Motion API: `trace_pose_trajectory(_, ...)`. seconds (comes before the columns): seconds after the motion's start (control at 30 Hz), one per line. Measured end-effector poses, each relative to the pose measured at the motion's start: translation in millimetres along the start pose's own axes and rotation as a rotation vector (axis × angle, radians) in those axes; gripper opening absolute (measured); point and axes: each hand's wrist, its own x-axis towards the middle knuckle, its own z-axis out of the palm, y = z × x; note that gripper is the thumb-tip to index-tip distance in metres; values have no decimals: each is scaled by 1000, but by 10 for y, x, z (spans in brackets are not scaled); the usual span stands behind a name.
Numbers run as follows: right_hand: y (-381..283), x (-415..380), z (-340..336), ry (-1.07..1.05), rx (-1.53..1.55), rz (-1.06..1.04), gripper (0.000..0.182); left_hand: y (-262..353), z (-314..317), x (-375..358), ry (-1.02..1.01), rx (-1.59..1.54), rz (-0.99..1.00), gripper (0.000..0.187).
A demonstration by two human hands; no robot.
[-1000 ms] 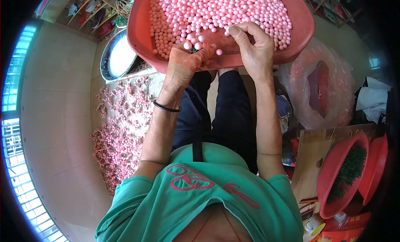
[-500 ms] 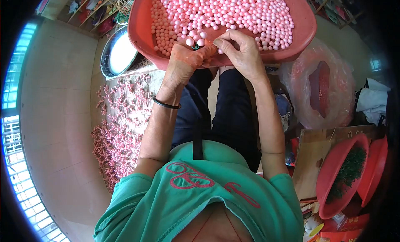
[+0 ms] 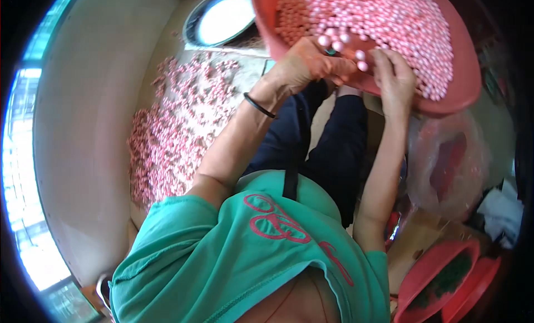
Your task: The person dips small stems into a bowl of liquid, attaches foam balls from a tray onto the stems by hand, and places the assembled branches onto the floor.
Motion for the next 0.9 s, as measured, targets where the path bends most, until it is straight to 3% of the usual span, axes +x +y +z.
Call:
trace_pose_trajectory(0.07, 38, 7, -37, -49, 49, 43, 14, 19, -17, -94, 35, 64, -38, 24)
trace_pose_trajectory(0.17, 10, -10, -21, -75, 63, 64, 16, -61, -280, -245, -82, 8, -143, 21)
trace_pose_trajectory(0.37, -25, -55, 15, -53, 33, 33, 14, -115, -751, -811, -42, 145, -259, 32)
trace_pose_trajectory(0.43, -17, -59, 26, -39, 7, 13, 14, -219, -947, -985, 41, -23, -279, 28)
trace_pose_trajectory(0.5, -13, -64, 36, -30, -9, -2, 14, -352, -1192, -1205, 256, 159, -382, 25)
trace_pose_trajectory(0.63, 2, -64, 43, -21, -19, -16, 14, -958, -1897, -1650, 521, 171, -665, 23)
trace_pose_trajectory(0.77, 24, -71, 48, -15, -24, -23, 14, -1362, -2274, -2028, 614, 320, -819, 18)
trace_pose_trajectory(0.9, 41, -73, 39, -11, -55, -33, 16, -1885, -2636, -2398, 759, 266, -901, 20)
